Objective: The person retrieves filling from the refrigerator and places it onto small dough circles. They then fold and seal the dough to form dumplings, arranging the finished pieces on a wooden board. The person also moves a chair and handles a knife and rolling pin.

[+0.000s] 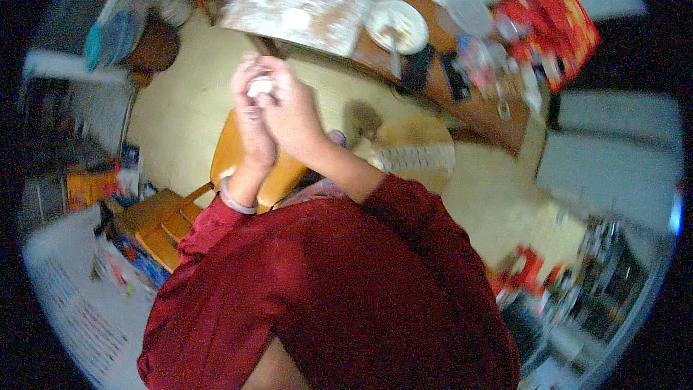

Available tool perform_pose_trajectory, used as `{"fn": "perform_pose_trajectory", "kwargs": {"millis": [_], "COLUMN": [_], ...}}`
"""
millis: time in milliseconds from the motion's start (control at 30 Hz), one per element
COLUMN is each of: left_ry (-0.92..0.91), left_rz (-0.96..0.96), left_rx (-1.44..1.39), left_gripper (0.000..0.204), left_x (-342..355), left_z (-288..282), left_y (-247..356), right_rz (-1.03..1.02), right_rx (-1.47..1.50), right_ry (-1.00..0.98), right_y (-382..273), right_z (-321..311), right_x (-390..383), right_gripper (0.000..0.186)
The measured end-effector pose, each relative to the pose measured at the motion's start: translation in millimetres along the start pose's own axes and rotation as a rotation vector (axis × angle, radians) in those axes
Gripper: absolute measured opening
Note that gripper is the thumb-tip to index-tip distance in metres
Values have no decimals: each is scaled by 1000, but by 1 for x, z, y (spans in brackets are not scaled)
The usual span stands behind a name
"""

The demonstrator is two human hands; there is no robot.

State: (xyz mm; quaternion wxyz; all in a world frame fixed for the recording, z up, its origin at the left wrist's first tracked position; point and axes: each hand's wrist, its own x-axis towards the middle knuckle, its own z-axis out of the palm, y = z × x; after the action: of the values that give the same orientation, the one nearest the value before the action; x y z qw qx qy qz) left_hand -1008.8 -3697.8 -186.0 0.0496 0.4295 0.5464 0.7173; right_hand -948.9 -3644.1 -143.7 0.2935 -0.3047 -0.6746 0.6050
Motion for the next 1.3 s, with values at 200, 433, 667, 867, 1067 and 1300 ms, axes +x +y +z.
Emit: {"fn": "perform_pose_trajectory", "kwargs": {"millis": [200,433,667,867,1067,1300], "left_ry": [-95,-376,-539,-728,-908,-911], "left_rz": [-76,-170,-277,-433,-630,-863], "left_rx": [208,203,254,322,333,362], "left_gripper": [61,67,58,54,52,49], "left_x": [-18,-55,-89,-142,-206,-276], "left_z": [8,22,21,25,37,32], "left_y": [-5,-20,-26,-44,-49,-59], "right_rz": [-21,160,253,603,651,712], "right_rx": [37,340,-31,-64,-354,-377], "right_ry": [79,215,657,1333,1443,1452], "right_y": [34,104,293,498,584,626], "right_z": [-4,-43,-209,-350,-406,-433], "right_x": [-7,-34,-100,-212,-233,-221], "right_gripper": [37,31,36,32,34,25]}}
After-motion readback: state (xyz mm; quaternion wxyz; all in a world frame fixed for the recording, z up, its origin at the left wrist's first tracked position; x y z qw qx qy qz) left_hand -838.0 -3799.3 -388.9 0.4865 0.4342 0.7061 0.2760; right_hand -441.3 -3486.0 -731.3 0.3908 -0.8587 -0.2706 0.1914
